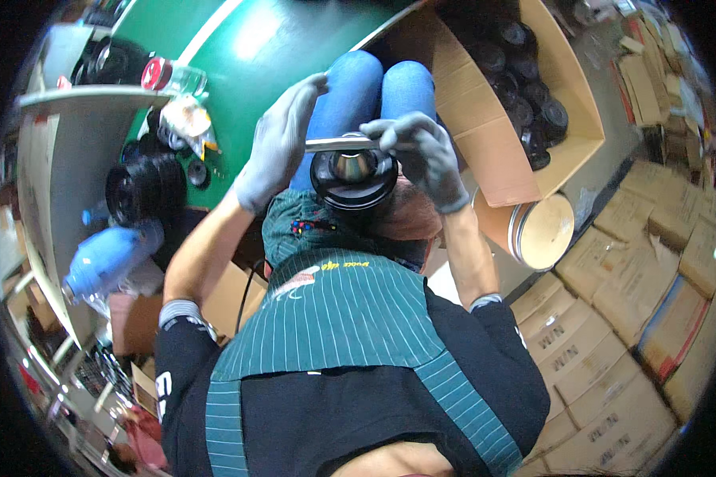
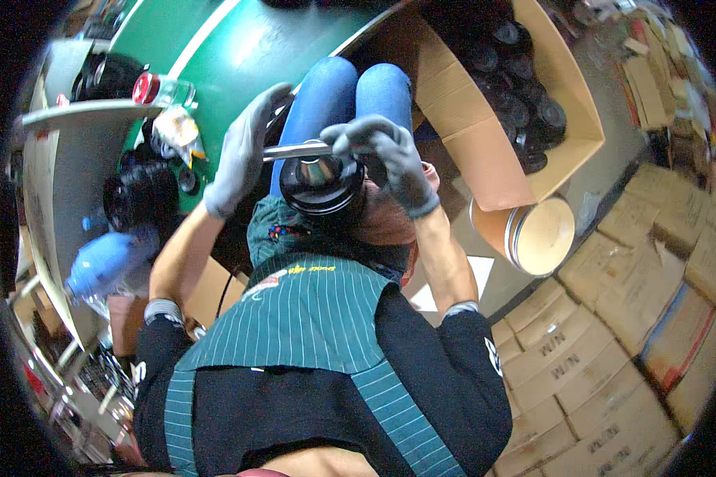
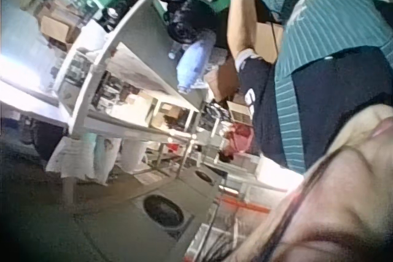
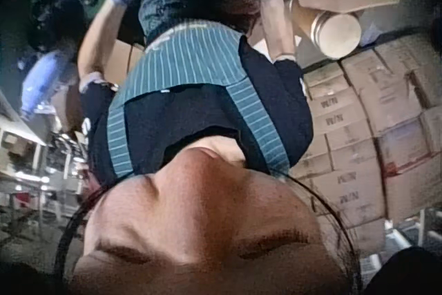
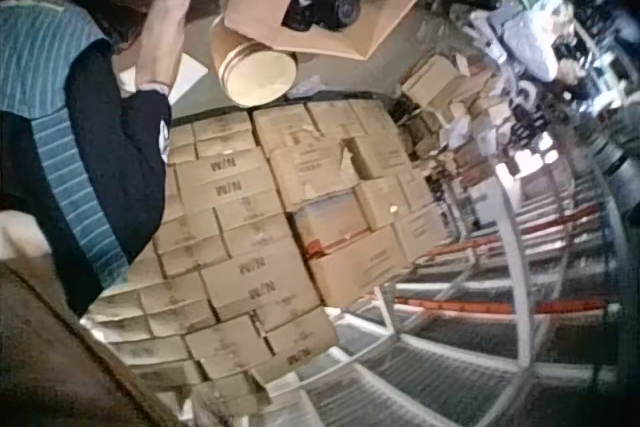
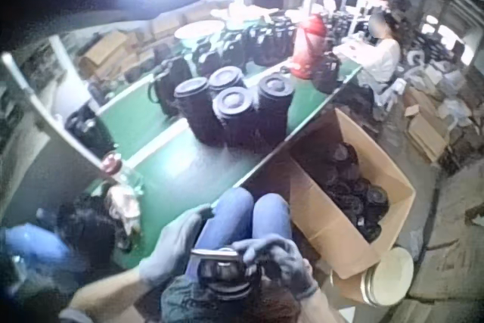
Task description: The person sits on the floor and repeatedly picks up black cylindrical containers, inserts a metal rod into the opening, and secures a lid. The person then places the assembled containers on a green table. The process is repeated for multiple units.
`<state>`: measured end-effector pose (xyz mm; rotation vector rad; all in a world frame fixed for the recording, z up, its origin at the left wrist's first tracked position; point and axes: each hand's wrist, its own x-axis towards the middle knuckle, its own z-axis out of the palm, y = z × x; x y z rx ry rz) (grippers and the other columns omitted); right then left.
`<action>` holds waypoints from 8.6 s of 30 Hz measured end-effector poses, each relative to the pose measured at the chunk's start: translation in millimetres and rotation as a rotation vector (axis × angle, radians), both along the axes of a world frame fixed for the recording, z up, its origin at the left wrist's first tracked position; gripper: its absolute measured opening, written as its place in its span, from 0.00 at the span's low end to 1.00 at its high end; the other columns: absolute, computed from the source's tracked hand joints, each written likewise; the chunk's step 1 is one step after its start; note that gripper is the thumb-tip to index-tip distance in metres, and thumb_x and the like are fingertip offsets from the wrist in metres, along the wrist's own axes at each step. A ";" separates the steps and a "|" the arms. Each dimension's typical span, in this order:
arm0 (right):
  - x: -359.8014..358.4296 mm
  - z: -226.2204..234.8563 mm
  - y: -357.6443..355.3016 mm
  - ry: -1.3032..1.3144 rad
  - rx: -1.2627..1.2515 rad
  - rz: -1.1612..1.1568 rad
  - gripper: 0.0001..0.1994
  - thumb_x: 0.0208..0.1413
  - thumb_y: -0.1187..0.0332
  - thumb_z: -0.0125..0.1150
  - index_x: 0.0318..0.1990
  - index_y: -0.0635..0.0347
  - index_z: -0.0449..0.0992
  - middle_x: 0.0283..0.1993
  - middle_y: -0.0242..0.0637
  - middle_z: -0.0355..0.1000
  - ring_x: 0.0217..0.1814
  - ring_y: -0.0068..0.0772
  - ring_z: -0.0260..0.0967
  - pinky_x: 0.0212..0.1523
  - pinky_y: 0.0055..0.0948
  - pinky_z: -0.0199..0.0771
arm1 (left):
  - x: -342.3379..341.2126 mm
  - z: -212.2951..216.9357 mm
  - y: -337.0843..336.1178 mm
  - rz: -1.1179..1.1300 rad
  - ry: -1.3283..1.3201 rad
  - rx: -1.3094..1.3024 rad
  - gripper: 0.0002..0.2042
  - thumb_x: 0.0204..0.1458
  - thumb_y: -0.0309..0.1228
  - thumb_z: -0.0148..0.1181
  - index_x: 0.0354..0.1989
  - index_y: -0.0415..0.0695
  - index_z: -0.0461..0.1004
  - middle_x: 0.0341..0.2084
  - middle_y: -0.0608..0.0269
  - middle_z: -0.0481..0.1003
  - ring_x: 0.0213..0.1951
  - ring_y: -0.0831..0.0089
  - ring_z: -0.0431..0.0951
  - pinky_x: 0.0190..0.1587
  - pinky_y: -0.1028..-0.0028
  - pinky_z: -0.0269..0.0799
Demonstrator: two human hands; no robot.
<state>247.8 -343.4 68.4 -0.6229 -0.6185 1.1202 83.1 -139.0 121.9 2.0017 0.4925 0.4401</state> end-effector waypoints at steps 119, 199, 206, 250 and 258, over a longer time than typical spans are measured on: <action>13.3 -59.0 105.4 -0.101 -0.234 0.138 0.22 0.79 0.59 0.43 0.65 0.59 0.80 0.44 0.35 0.83 0.43 0.28 0.81 0.51 0.27 0.82 | 32.9 83.0 -102.1 -0.155 0.883 0.687 0.35 0.71 0.49 0.53 0.67 0.23 0.63 0.30 0.33 0.82 0.33 0.40 0.86 0.35 0.48 0.81; -60.9 115.7 72.2 -1.457 0.063 0.107 0.17 0.57 0.50 0.69 0.40 0.53 0.84 0.32 0.33 0.78 0.38 0.36 0.80 0.46 0.44 0.80 | 116.6 -64.5 68.0 -0.778 0.108 -0.387 0.22 0.74 0.44 0.50 0.40 0.42 0.86 0.27 0.57 0.81 0.31 0.62 0.81 0.38 0.63 0.78; -20.3 80.6 -23.6 -0.591 -0.546 -0.448 0.32 0.78 0.57 0.44 0.81 0.70 0.53 0.78 0.54 0.63 0.82 0.46 0.61 0.83 0.43 0.55 | -26.3 -107.9 142.4 -0.047 0.064 -0.140 0.12 0.71 0.35 0.56 0.54 0.43 0.78 0.23 0.66 0.73 0.21 0.75 0.70 0.25 0.74 0.64; 59.1 -73.8 24.5 0.753 0.010 0.179 0.38 0.74 0.35 0.41 0.80 0.50 0.63 0.80 0.55 0.64 0.84 0.61 0.54 0.84 0.70 0.40 | 48.7 12.0 426.0 0.776 0.283 0.737 0.30 0.43 0.47 0.82 0.57 0.56 0.85 0.72 0.42 0.68 0.67 0.45 0.74 0.70 0.56 0.70; 60.1 -79.3 42.4 0.658 -0.045 0.306 0.40 0.76 0.36 0.35 0.85 0.52 0.51 0.85 0.58 0.50 0.88 0.65 0.43 0.85 0.69 0.31 | 84.3 -15.8 524.7 0.509 0.339 0.630 0.36 0.53 0.45 0.76 0.72 0.55 0.73 0.75 0.40 0.65 0.76 0.42 0.63 0.77 0.55 0.60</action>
